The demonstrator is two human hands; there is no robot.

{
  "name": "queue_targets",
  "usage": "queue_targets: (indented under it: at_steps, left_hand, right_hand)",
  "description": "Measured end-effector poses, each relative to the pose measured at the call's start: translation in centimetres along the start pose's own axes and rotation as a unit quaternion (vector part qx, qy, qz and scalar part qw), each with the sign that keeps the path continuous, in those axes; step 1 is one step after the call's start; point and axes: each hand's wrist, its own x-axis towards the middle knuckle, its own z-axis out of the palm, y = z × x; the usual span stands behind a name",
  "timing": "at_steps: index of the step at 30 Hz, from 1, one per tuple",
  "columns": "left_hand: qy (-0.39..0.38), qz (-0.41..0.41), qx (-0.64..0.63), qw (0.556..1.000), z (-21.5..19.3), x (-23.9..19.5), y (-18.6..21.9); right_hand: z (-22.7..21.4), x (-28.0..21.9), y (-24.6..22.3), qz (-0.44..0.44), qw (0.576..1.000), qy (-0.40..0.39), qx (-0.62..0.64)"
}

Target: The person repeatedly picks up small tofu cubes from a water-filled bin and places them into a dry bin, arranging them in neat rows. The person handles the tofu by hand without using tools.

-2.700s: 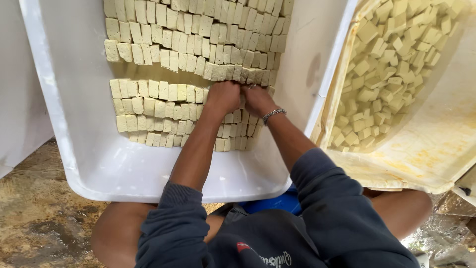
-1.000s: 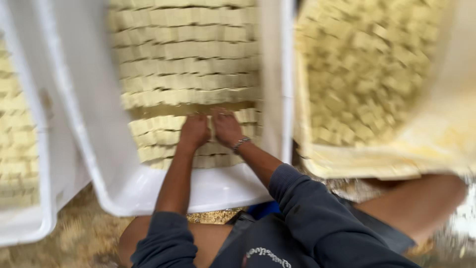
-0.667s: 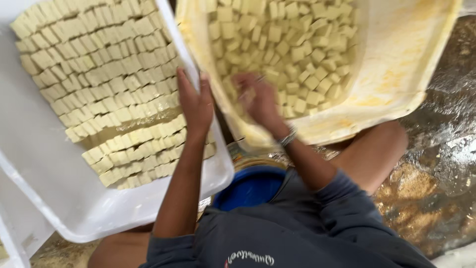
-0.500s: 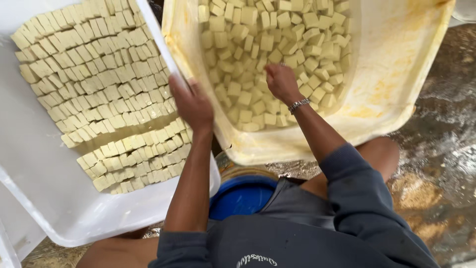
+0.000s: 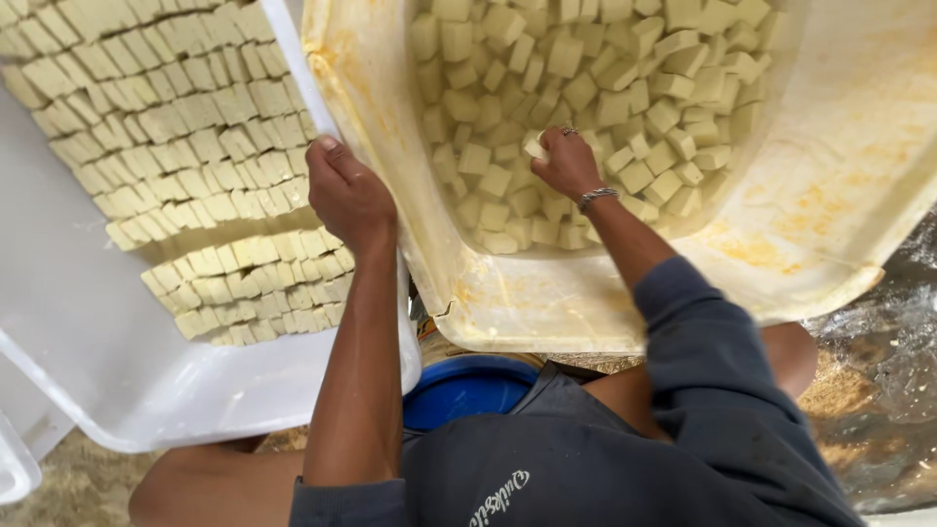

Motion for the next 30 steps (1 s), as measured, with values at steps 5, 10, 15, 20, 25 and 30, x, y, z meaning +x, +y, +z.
queue_targets:
  at_steps: [5,10,15,20,25,30]
  left_hand:
    - [0.020,0.044,0.009,0.999,-0.3,-0.4,0.7]
    - [0.035,0.051,0.033,0.998,-0.4,0.1,0.5]
    - [0.023,0.015,0.034,0.999,0.0,0.6,-0.1]
    - [0.034,0.051,0.024,0.998,-0.6,0.1,1.5]
    - [0.013,0.003,0.030,0.999,-0.7,-0.3,0.7]
    - [0.028,0.029,0.050,0.998,-0.5,0.3,0.6]
  right_hand:
    - [1.0,-2.3,-3.3,-0.137,0.990,-0.019,0.037]
    - [6.1,-1.8,-5.7,-0.203,0.975,-0.021,-0.084]
    - [9.0,-0.2,-3.7,-0.174,0.966,-0.056,-0.182]
    - [7.0,0.1,-4.3,-0.163,0.968,-0.042,-0.187]
    - [4.1,-1.7,-6.5,-0.089,0.985,-0.090,-0.113]
    - [3.4,-3.6,-6.0,-0.014,0.982,-0.172,0.080]
